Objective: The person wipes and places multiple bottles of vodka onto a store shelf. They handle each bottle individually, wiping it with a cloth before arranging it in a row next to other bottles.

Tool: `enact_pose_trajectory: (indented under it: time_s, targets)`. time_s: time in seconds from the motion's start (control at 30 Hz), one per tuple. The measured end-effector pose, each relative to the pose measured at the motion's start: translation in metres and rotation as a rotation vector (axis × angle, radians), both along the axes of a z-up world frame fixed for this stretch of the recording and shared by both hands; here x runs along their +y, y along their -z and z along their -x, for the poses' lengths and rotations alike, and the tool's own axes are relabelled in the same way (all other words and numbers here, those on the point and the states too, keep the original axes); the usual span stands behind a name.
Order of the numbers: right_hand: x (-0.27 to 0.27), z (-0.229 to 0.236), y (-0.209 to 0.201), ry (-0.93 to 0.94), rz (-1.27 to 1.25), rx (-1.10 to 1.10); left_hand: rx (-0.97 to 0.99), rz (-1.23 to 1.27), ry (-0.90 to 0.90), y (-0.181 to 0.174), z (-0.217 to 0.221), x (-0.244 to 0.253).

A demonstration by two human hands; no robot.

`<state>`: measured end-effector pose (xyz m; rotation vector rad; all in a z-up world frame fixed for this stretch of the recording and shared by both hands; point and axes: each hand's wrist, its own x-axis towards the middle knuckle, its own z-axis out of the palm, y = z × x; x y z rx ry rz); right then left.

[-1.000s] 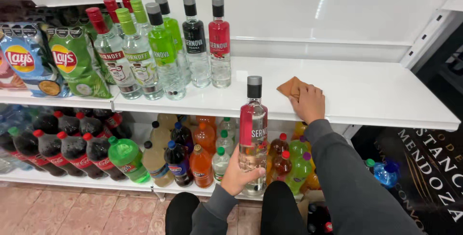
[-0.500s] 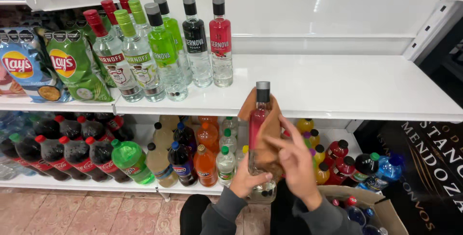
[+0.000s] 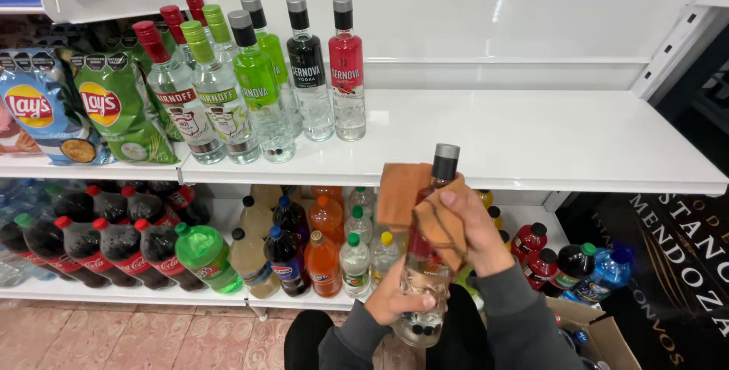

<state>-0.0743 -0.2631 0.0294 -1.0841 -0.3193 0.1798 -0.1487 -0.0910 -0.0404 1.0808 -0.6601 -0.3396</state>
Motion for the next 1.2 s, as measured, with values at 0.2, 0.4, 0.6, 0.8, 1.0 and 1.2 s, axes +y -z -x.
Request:
enact_pose_trajectory:
  time_s: [0.2,0.4,0.6,0.8,1.0,1.2]
  targets:
    - [0.015,0.007,-0.042,0.278,0.275,0.112,0.11,-0.008,-0.035,0.006,0.003,-0.01]
    - [0.054,0.068,-0.056,0.748,0.761,-0.338,-0.08,-0.16,-0.203,-0.016,-0.002,-0.009]
    - [0.032,0.071,0.013,0.404,0.89,-0.587,0.013,-0.201,-0.245,0.029,-0.018,0.011]
    - [0.021,0.056,-0.024,0.442,1.389,-1.531,-0.058,-0.137,-0.296,0.042,-0.018,0.001]
    - [0.006,0.041,-0.013,0.382,1.327,-1.386,-0.167,-0.211,-0.403,0.041,-0.021,-0.005]
    - [0.035,0.071,0.0,0.374,0.593,-0.568,-0.129,-0.129,-0.408,0.019,-0.033,-0.006]
